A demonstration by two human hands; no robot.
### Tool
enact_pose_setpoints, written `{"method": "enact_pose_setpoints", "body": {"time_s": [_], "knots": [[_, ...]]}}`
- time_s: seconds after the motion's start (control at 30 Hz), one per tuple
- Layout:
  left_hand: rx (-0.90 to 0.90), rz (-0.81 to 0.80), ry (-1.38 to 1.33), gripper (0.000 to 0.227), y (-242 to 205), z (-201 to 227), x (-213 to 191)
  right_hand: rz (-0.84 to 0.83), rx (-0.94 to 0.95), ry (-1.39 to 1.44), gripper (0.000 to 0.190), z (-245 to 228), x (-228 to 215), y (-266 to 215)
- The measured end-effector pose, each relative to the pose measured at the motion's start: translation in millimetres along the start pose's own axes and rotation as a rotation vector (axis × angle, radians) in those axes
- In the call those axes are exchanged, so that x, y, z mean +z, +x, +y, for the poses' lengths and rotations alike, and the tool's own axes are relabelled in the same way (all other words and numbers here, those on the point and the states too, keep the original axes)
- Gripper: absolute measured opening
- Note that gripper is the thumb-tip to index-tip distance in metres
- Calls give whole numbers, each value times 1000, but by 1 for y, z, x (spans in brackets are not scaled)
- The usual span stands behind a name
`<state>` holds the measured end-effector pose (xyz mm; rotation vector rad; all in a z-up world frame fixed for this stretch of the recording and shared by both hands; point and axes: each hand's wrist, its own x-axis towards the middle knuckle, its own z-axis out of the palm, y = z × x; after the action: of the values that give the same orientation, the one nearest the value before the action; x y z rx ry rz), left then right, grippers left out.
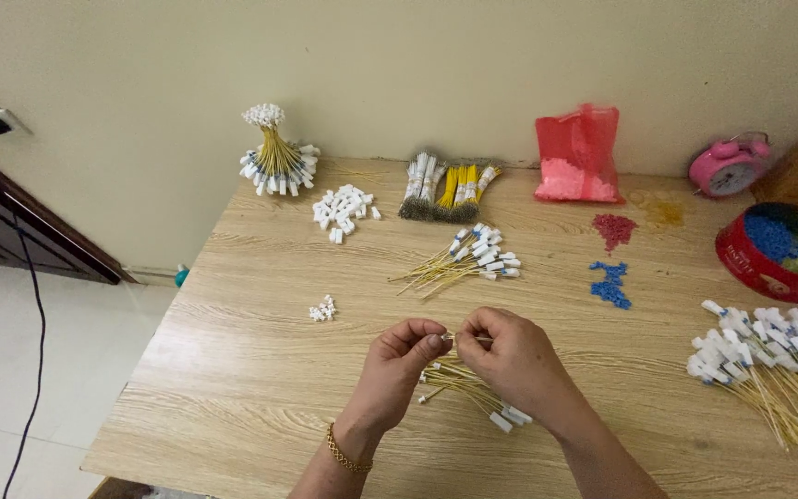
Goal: Assembling small white plastic components onto the ends of thin wires at a factory workbench.
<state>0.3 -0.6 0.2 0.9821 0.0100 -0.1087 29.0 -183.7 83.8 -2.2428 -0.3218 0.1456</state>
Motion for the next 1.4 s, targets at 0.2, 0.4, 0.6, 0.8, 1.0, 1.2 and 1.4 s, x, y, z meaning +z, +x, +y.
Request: {"method": "enact_pose_setpoints", "body": {"time_s": [0.2,0.4,0.6,0.8,1.0,1.2,1.4], "knots": [[-14,40,66,9,2,-2,1,-61,65,108,19,-3,2,1],[-13,83,144,9,7,-14,-7,-113,84,59,24,19,17,13],[-167,246,829,16,5,21,11,-133,31,-197,22,58,20,69],[260,207,1097,16,11,4,-17,4,-76,-522,22,82,30,162],[48,271,888,22,31,-2,-35,-52,-197,-751,28,88,41,188],[508,366,1354,32,45,25,-6,-23,-203,-572,18,64,13,161],[798,268,1527,28,52,57,32,-19,-424,-393,23,14,-26,84]]}}
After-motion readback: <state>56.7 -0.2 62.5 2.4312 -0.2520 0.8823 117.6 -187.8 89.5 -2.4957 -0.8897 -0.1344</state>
